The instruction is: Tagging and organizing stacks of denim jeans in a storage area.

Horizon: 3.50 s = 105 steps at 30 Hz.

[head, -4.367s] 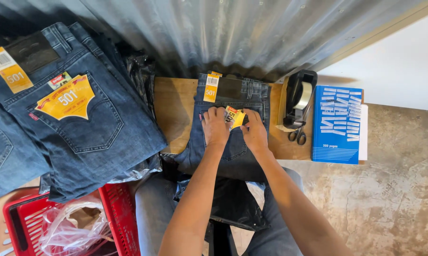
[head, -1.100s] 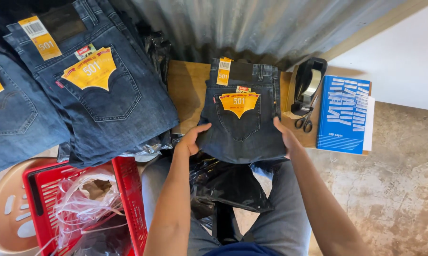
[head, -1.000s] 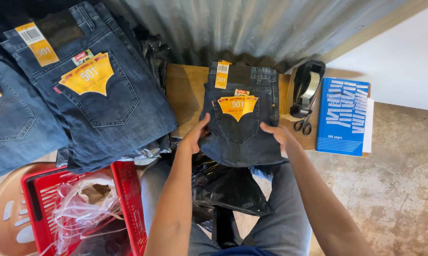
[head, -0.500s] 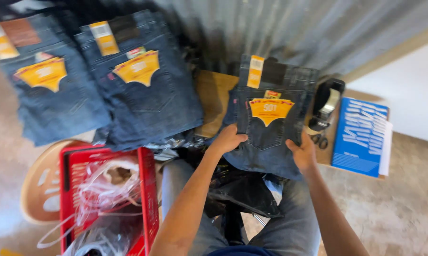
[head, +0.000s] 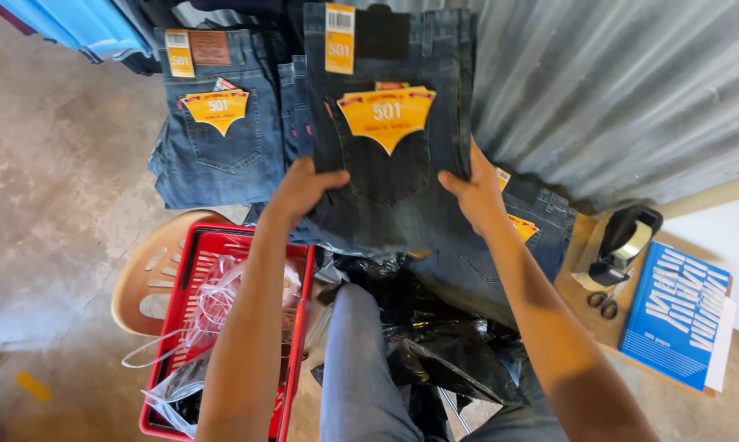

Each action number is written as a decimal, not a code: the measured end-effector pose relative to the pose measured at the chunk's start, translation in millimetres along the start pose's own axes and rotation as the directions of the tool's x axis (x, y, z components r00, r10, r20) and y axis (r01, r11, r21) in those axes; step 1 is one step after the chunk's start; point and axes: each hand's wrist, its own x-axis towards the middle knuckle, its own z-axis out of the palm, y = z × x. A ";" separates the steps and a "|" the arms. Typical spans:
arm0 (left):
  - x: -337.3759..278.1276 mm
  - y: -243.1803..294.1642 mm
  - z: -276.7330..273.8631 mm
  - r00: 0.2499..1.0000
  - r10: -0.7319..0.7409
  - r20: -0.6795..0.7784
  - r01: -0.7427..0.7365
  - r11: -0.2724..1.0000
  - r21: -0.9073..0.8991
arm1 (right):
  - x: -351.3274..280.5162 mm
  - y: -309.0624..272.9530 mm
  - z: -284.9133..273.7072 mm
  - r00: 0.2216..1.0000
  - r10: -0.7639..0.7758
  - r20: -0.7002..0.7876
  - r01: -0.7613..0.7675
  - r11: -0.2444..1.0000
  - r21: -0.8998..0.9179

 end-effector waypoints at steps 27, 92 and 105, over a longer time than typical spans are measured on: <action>35.3 -112.8 55.0 0.980 0.020 -0.198 0.170 0.430 0.887 | 0.4 105.8 130.9 0.937 0.014 0.350 0.316 0.395 -0.862; -66.4 -440.7 -102.1 0.935 0.034 -0.353 0.238 0.679 0.695 | -155.4 196.7 385.9 0.720 0.121 0.683 0.453 0.664 -0.595; -30.9 -425.1 -70.2 0.864 0.002 -0.503 0.277 0.833 0.479 | -151.5 181.8 379.8 0.692 0.146 0.707 0.379 0.760 -0.529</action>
